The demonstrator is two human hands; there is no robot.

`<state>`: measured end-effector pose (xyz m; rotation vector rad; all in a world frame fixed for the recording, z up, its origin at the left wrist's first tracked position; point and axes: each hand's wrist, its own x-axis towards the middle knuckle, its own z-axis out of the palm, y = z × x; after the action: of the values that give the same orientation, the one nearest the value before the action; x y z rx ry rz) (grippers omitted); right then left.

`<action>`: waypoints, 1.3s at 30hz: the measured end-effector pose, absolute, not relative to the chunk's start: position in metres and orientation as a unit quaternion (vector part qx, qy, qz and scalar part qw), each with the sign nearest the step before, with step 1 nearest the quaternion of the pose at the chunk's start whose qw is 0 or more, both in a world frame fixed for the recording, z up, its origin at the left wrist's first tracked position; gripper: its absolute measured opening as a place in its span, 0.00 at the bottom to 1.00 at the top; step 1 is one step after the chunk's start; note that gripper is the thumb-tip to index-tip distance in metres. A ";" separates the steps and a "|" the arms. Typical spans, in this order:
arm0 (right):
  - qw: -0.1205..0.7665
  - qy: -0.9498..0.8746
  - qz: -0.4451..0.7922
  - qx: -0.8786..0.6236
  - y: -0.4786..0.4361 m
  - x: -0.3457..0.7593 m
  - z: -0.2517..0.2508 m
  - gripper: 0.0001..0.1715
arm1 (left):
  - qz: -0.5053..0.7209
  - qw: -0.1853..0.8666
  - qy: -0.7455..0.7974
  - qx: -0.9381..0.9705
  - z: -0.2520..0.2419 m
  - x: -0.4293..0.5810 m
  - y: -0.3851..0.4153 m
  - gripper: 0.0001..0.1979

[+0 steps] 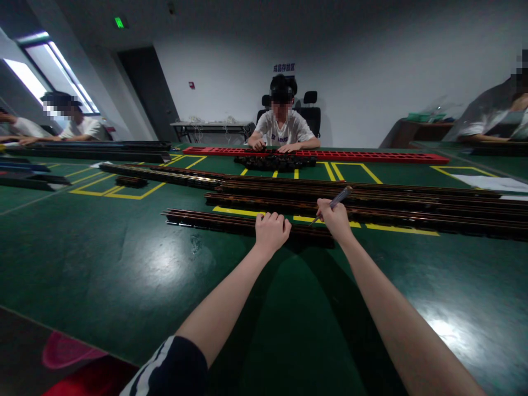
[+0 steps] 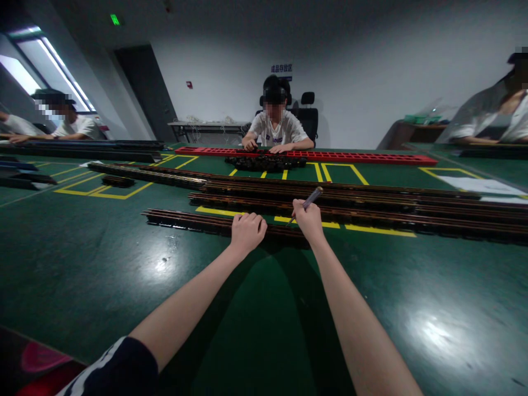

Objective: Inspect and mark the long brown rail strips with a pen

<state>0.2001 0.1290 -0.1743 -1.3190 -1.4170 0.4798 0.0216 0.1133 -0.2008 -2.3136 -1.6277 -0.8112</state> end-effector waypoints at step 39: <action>0.515 -0.620 0.271 -0.525 0.132 0.191 -0.179 0.22 | -0.238 0.116 -0.514 -0.816 -0.203 0.020 0.116 0.19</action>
<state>0.1912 0.1317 -0.1790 -1.2622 -1.4900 0.6516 0.0205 0.1156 -0.2026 -2.3900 -1.5053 -0.6961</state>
